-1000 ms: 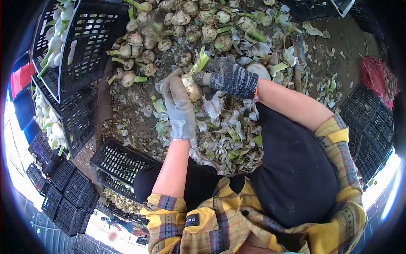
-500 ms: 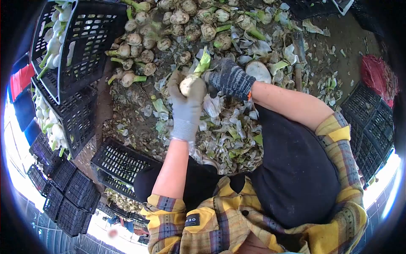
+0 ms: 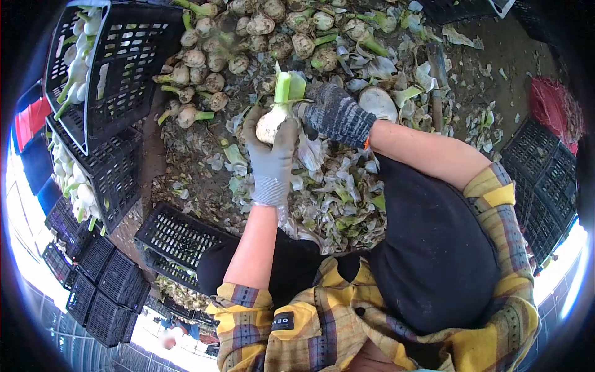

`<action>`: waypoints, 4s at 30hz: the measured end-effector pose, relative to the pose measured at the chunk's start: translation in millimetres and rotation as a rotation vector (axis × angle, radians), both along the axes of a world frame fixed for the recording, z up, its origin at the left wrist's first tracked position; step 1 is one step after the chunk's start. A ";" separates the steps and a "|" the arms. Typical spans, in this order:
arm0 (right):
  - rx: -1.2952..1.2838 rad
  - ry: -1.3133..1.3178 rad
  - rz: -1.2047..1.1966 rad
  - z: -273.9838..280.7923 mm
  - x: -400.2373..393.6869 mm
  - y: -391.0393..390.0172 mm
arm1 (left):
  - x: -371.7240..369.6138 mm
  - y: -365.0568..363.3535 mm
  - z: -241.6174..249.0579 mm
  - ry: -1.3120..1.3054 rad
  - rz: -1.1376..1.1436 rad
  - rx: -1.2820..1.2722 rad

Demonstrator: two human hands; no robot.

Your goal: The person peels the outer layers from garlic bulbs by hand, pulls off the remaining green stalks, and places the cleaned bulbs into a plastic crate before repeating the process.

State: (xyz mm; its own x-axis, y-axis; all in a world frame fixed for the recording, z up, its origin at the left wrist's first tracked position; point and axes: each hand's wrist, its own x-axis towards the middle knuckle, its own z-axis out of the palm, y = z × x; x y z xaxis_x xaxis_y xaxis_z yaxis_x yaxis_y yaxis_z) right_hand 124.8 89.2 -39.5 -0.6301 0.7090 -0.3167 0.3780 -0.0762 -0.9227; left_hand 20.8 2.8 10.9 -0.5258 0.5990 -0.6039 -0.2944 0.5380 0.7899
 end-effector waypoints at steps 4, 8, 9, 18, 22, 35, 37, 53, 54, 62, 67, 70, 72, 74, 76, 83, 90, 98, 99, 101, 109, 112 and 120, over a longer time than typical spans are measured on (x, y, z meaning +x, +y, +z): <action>-0.168 0.018 0.043 6.7 5.9 4.2 | -22.2 -3.3 2.4 -0.582 0.121 0.022; -0.088 0.035 0.086 13.6 9.5 7.1 | -21.7 -1.5 1.9 -0.538 0.067 -0.032; 0.005 0.048 0.100 8.1 9.1 5.6 | -19.0 -0.7 1.5 -0.394 0.024 -0.068; -0.747 0.252 -0.198 0.0 7.4 1.4 | -23.3 -7.2 0.1 -0.783 0.134 0.114; -0.307 0.236 0.025 -2.3 10.0 2.0 | -18.1 -1.4 4.1 -0.663 0.100 0.088; -1.136 0.429 -0.691 22.8 9.8 21.2 | -38.8 8.2 5.7 -0.482 0.479 -0.008; -0.698 0.170 -0.323 26.1 11.0 24.8 | -50.6 5.1 6.1 -0.471 0.400 0.041; -0.949 0.075 0.145 39.1 4.8 11.7 | -38.2 -9.3 -10.9 -0.060 -0.114 0.216; -0.944 0.050 0.176 42.0 4.2 12.6 | -38.8 -10.9 -13.4 -0.081 -0.102 0.240; -0.913 0.233 0.090 18.3 14.0 1.6 | -39.0 -11.1 -12.7 -0.058 -0.197 0.256; -0.645 0.111 0.142 18.7 10.6 4.0 | -25.0 -5.2 -9.9 0.010 -0.077 0.194; -0.460 0.057 0.076 10.3 6.4 0.9 | -29.2 -3.7 -9.5 0.057 -0.120 0.068; -0.358 0.001 0.020 7.7 3.9 3.5 | -27.6 -2.6 -6.3 0.163 -0.140 0.093; -0.292 0.075 0.029 18.2 8.1 2.8 | -27.7 -0.6 -5.7 0.140 -0.090 0.059; 0.065 0.036 0.138 25.9 5.9 -1.5 | -25.8 -0.3 -8.0 0.185 -0.101 0.069; 0.152 -0.092 0.245 32.5 -4.5 -7.3 | -25.5 0.6 -2.2 0.208 -0.110 -0.026; 0.001 -0.069 -0.085 -3.8 6.9 2.3 | -23.6 2.0 -4.0 0.127 -0.051 0.062; -0.365 0.238 0.070 4.4 5.4 0.0 | -24.9 3.1 5.7 0.035 -0.026 -0.001; -0.270 0.167 0.127 9.4 5.9 2.2 | -21.5 2.5 5.7 0.040 -0.022 0.003; -0.073 0.025 0.240 14.2 6.4 5.9 | -22.0 1.5 1.2 -0.065 0.031 -0.029; -0.764 0.353 -0.315 -4.1 -0.6 -3.0 | -22.7 6.0 1.5 -0.413 0.231 0.031; -0.729 0.310 -0.323 -4.0 -0.1 -0.9 | -24.6 6.8 -1.6 -0.401 0.254 0.068; -0.819 0.067 0.100 -45.0 0.4 8.0 | -36.5 3.8 0.9 -0.490 0.444 0.171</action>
